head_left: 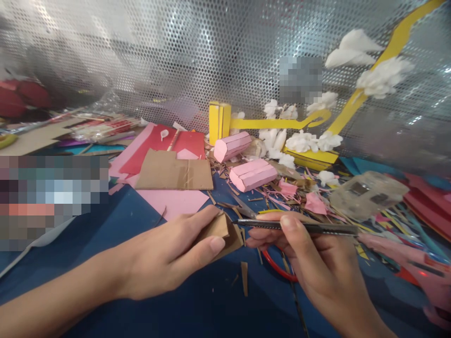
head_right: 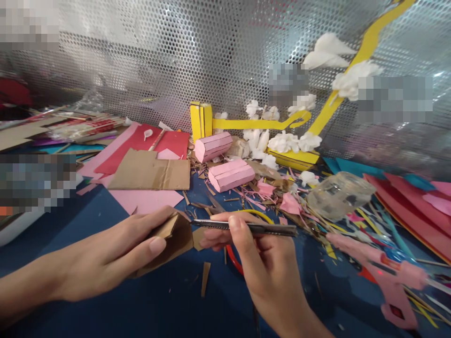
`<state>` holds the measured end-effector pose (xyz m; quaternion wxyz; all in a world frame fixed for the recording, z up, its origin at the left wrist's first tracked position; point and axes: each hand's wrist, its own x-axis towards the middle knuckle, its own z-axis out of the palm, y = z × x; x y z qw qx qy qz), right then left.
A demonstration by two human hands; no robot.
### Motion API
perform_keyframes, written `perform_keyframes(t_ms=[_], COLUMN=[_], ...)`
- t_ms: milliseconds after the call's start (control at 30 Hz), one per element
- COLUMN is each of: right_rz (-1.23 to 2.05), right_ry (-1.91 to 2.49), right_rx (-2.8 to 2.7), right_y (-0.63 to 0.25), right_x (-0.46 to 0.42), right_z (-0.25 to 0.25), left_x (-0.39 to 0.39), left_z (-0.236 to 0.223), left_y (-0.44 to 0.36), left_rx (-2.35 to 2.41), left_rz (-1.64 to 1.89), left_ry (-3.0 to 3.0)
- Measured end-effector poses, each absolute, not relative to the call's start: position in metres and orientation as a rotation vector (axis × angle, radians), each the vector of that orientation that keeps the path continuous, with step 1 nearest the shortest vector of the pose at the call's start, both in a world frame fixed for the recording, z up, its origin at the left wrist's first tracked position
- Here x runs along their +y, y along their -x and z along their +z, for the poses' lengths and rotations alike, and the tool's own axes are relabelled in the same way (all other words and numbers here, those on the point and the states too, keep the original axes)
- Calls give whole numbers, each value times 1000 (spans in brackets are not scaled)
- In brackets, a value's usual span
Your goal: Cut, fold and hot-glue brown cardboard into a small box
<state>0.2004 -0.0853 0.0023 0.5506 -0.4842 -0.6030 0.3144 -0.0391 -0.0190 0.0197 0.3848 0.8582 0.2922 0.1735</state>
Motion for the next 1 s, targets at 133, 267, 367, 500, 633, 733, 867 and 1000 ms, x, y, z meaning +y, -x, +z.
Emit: perform_keyframes(t_ms=[133,267,367,500,633,733,867,1000], right_rz=[744,781,853,1018,1108,1191,1301,1349], right_ry=[1153,1174,1168,1146,1115,1090,1064,1104], right_rx=[-1431,-1401,-1369,-1229,-1090,-1016,-908,-798], right_y=[-200,-202,-205,-205,-199,-197,-200,-201], right_x=[-86,-86,-86,-83,-78,-76,-76,-74], right_z=[3,1,-2,-1,8,9,2,-2], left_x=[-19,-19,-18,-16,-17,-17,-15,-13], left_z=[20,20,20,23,27,28,27,27], left_y=[39,39,40,40,40,40,42,42], left_rx=[738,736,725,690,673,663,674,648], left_rz=[440,437,421,447,479,469,473,468], left_ry=[-2183,-2177,-2184,-2203,-2214,-2219,-2227,-2240])
